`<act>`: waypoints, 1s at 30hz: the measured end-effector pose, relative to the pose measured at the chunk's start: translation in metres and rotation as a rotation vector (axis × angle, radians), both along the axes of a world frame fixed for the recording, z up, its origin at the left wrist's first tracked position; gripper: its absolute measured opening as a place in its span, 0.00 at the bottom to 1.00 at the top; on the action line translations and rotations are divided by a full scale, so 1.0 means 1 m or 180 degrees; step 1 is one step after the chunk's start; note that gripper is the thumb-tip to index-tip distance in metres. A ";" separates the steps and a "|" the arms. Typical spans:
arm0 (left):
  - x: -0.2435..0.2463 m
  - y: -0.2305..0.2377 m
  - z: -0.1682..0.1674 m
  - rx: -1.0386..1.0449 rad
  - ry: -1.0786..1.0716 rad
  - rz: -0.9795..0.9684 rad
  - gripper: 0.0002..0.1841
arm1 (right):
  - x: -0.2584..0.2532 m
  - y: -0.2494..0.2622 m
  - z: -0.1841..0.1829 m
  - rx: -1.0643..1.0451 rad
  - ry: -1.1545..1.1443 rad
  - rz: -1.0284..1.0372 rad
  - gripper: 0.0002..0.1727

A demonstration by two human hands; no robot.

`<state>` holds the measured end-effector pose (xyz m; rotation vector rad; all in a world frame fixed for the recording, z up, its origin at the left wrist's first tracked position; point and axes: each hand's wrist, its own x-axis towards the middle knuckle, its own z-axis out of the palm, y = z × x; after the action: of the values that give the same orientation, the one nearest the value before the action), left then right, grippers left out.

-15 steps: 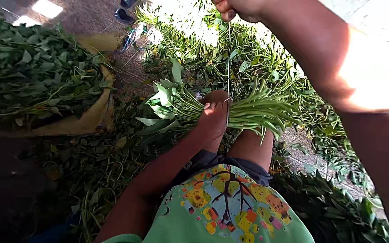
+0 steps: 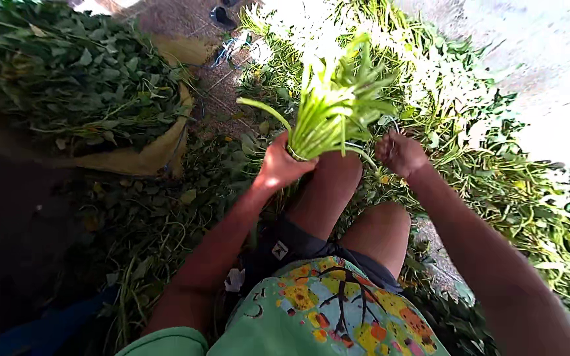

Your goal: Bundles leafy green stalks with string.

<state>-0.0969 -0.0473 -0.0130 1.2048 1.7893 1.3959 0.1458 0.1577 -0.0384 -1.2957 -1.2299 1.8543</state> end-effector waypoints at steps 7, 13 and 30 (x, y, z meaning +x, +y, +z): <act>-0.027 0.052 0.006 -0.0984 0.0669 0.0135 0.35 | 0.018 -0.134 0.000 0.2141 0.0684 0.0942 0.22; 0.014 0.076 0.029 -0.2069 0.2285 -0.0186 0.41 | -0.014 -0.178 0.088 0.4216 0.0934 0.2170 0.17; 0.039 -0.011 0.033 0.1201 0.2277 -0.1124 0.31 | -0.021 0.008 0.154 0.0977 -0.0354 0.1718 0.18</act>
<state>-0.0582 -0.0582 0.0202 2.3199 1.6322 1.1996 0.1251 0.1653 0.1159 -0.9679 -1.9868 1.8475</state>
